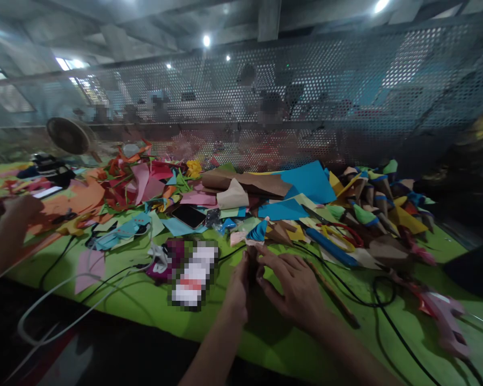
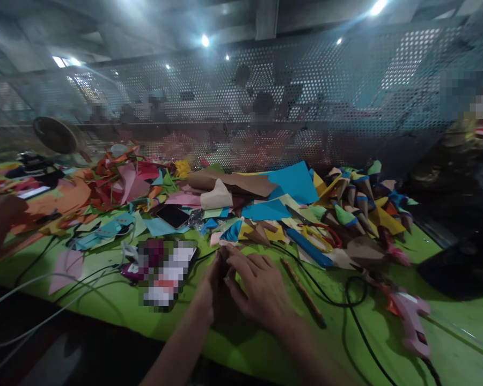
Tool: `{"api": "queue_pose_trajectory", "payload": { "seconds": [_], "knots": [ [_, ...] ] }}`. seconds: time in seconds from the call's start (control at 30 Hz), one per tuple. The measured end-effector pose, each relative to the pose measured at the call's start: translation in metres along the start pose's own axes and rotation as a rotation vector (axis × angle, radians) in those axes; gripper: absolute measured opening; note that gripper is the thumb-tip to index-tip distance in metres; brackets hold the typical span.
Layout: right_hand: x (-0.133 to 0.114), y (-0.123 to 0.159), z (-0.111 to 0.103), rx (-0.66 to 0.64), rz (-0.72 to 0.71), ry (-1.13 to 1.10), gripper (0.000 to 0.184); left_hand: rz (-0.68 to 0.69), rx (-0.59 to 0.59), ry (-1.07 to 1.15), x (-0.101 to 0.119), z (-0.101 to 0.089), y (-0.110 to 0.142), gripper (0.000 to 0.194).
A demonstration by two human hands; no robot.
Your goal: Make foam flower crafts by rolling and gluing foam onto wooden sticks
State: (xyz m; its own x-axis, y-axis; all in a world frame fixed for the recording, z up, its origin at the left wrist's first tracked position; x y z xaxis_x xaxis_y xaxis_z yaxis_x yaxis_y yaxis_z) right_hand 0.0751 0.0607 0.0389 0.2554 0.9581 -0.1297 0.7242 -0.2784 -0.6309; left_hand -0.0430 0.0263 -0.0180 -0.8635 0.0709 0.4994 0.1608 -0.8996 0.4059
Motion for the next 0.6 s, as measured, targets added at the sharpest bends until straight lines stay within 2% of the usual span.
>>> {"api": "queue_pose_trajectory", "payload": {
  "seconds": [0.23,0.37,0.6],
  "knots": [
    [0.0003,0.0004,-0.0012,-0.019,0.010,-0.001,0.022,-0.043,0.053,0.051,0.0009,0.0012,0.0022,0.035],
    [-0.0001,-0.0002,-0.0023,-0.009,0.006,0.000,0.023,-0.027,0.015,0.041,-0.0002,-0.0007,0.0009,0.036],
    [0.0006,0.0000,-0.0015,-0.016,0.006,0.019,0.020,-0.075,0.073,0.061,0.0000,-0.0017,0.0005,0.036]
  ]
}}
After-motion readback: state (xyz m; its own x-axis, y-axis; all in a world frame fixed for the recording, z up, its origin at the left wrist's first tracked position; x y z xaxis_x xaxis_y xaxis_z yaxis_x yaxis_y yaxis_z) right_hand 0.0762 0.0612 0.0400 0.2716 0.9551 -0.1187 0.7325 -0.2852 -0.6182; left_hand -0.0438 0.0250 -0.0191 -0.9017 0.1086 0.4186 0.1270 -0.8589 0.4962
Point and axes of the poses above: each hand's wrist, its own y-axis away from the middle knuckle, its own z-axis out of the palm, x = y × z, the point moved 2 cm from there along -y, towards the middle knuckle, and after that the axes turned 8 degrees about -z, right-handed, at the moved point
